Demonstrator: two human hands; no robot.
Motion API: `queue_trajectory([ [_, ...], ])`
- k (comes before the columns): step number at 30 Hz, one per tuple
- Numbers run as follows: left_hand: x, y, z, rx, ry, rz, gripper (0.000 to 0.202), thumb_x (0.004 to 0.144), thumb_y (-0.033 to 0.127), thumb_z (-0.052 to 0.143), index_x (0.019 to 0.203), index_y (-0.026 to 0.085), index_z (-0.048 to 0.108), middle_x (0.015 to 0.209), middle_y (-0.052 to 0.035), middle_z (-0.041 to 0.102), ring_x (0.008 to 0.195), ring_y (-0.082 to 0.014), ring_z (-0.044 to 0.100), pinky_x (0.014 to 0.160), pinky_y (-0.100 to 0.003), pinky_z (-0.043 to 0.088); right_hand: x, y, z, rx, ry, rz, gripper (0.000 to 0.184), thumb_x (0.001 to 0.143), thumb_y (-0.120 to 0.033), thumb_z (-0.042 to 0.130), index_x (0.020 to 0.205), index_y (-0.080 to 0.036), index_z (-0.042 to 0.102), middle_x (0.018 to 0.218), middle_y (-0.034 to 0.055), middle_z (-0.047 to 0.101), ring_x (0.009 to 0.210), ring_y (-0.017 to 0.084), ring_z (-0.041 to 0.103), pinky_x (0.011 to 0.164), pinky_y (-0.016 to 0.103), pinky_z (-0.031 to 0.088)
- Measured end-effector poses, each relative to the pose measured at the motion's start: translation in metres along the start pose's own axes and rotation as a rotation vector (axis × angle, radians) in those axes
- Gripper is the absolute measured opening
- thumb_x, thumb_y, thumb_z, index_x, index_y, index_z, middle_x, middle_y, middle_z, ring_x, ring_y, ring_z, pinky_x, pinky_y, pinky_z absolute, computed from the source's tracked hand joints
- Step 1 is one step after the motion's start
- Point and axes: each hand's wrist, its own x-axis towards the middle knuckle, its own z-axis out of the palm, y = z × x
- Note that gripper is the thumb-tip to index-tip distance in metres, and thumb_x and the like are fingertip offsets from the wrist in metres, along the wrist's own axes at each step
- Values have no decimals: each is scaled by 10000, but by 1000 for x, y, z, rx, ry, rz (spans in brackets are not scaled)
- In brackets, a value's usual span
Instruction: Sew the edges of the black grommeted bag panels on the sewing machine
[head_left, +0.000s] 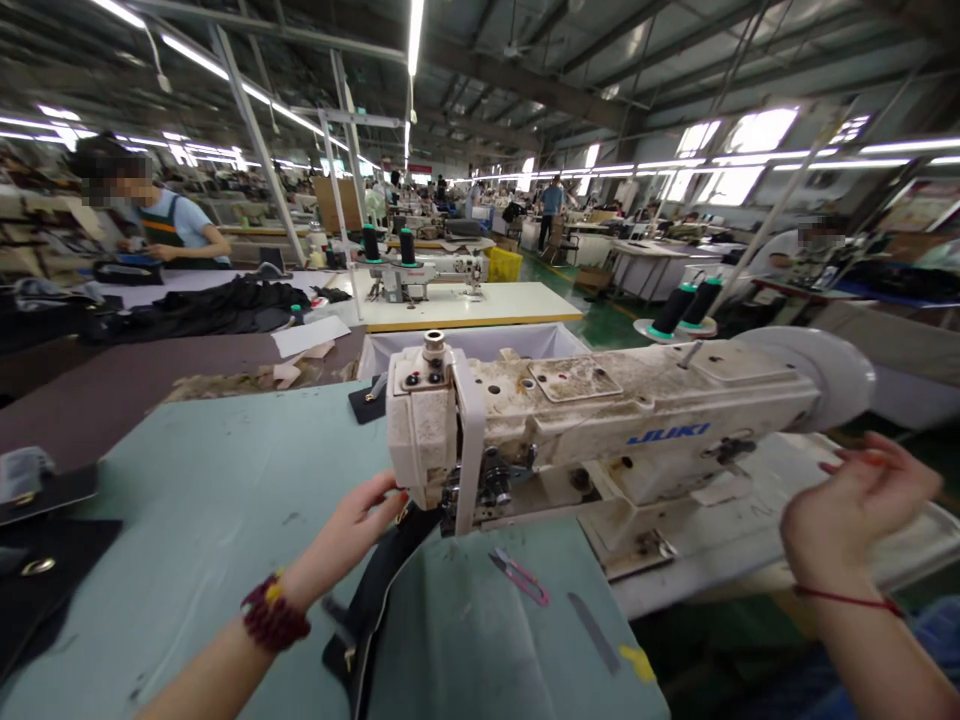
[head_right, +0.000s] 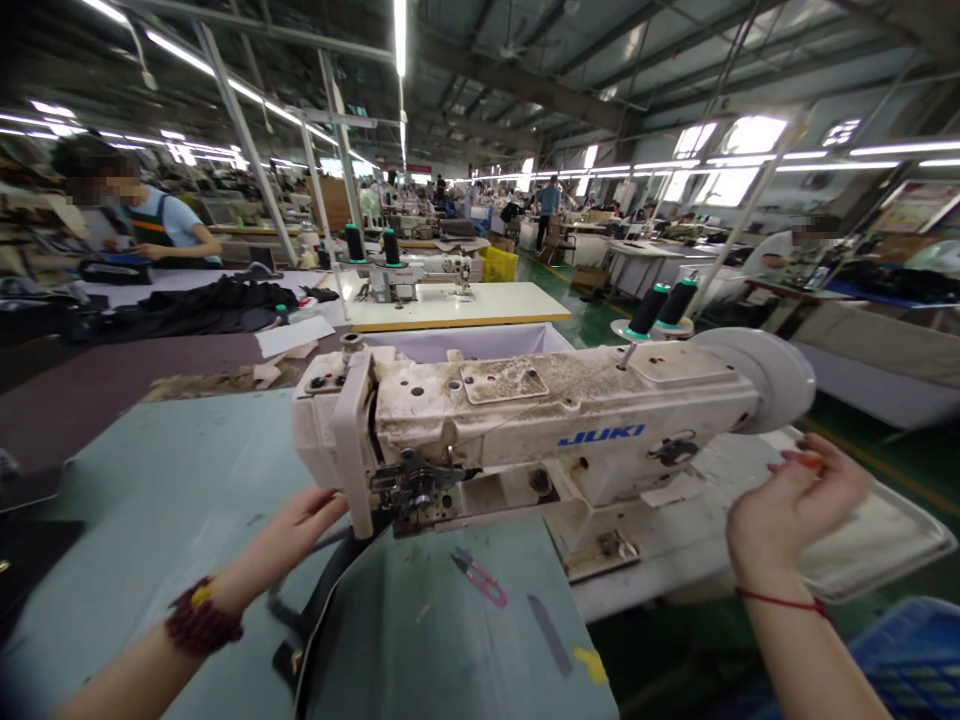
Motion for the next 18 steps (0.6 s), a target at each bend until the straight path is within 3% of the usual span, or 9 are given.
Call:
queue_trajectory([
  [2, 29, -1, -8, 20, -119, 0, 163, 511, 255, 813, 652, 241, 731, 753, -50, 744, 988, -317, 633, 845, -315, 506, -37, -32, -19, 139, -57, 0, 470, 876, -551, 337, 1112, -212, 561, 1014, 113, 590, 811, 231, 600, 679, 358, 482],
  [3, 39, -4, -8, 23, -171, -10, 183, 482, 214, 819, 641, 242, 732, 726, -50, 743, 1017, -328, 630, 867, -324, 504, -66, -50, -26, 212, -231, 21, 399, 868, -551, 391, 1019, -248, 602, 920, 72, 608, 767, 215, 600, 687, 357, 489],
  [5, 50, -11, -4, 31, -246, -33, 213, 446, 161, 826, 618, 237, 727, 651, -43, 728, 993, -332, 648, 865, -337, 511, -139, -88, -34, 428, -810, 84, 345, 827, -568, 479, 824, -272, 657, 734, 27, 616, 634, 185, 590, 596, 315, 488],
  [6, 52, -15, -2, 36, -270, -40, 214, 443, 153, 828, 613, 233, 725, 624, -40, 721, 972, -330, 656, 864, -345, 514, -178, -106, -33, 556, -1113, 173, 350, 832, -561, 495, 866, -270, 687, 785, 41, 642, 651, 187, 606, 588, 310, 497],
  [8, 53, -22, 1, 39, -314, -54, 202, 455, 167, 833, 615, 228, 726, 615, -39, 722, 955, -327, 664, 890, -367, 509, -247, -139, -22, 754, -1453, 408, 455, 840, -613, 483, 1021, -251, 691, 907, 77, 661, 715, 196, 633, 556, 285, 502],
  [10, 51, -26, 2, 36, -358, -64, 196, 485, 207, 837, 656, 220, 742, 678, -48, 746, 971, -324, 663, 939, -392, 488, -293, -166, -6, 865, -1547, 638, 576, 820, -710, 443, 1018, -227, 686, 904, 81, 649, 688, 181, 621, 494, 260, 483],
  [12, 49, -29, 3, 24, -420, -82, 222, 532, 269, 834, 732, 209, 761, 779, -56, 768, 997, -319, 659, 972, -414, 469, -313, -186, 9, 876, -1528, 778, 635, 763, -786, 443, 852, -204, 682, 751, 47, 608, 592, 150, 576, 437, 231, 445],
  [15, 45, -31, 6, -31, -524, -133, 307, 616, 372, 804, 857, 184, 774, 880, -73, 772, 984, -304, 663, 976, -424, 467, -313, -202, 19, 832, -1512, 879, 638, 660, -809, 534, 662, -175, 598, 576, -1, 499, 488, 111, 501, 413, 213, 420],
  [18, 40, -35, 11, -133, -569, -213, 403, 648, 415, 794, 957, 159, 766, 936, -99, 768, 911, -288, 682, 909, -408, 508, -305, -205, 19, 805, -1523, 947, 631, 602, -793, 594, 664, -165, 574, 564, -10, 489, 473, 102, 488, 416, 215, 428],
])
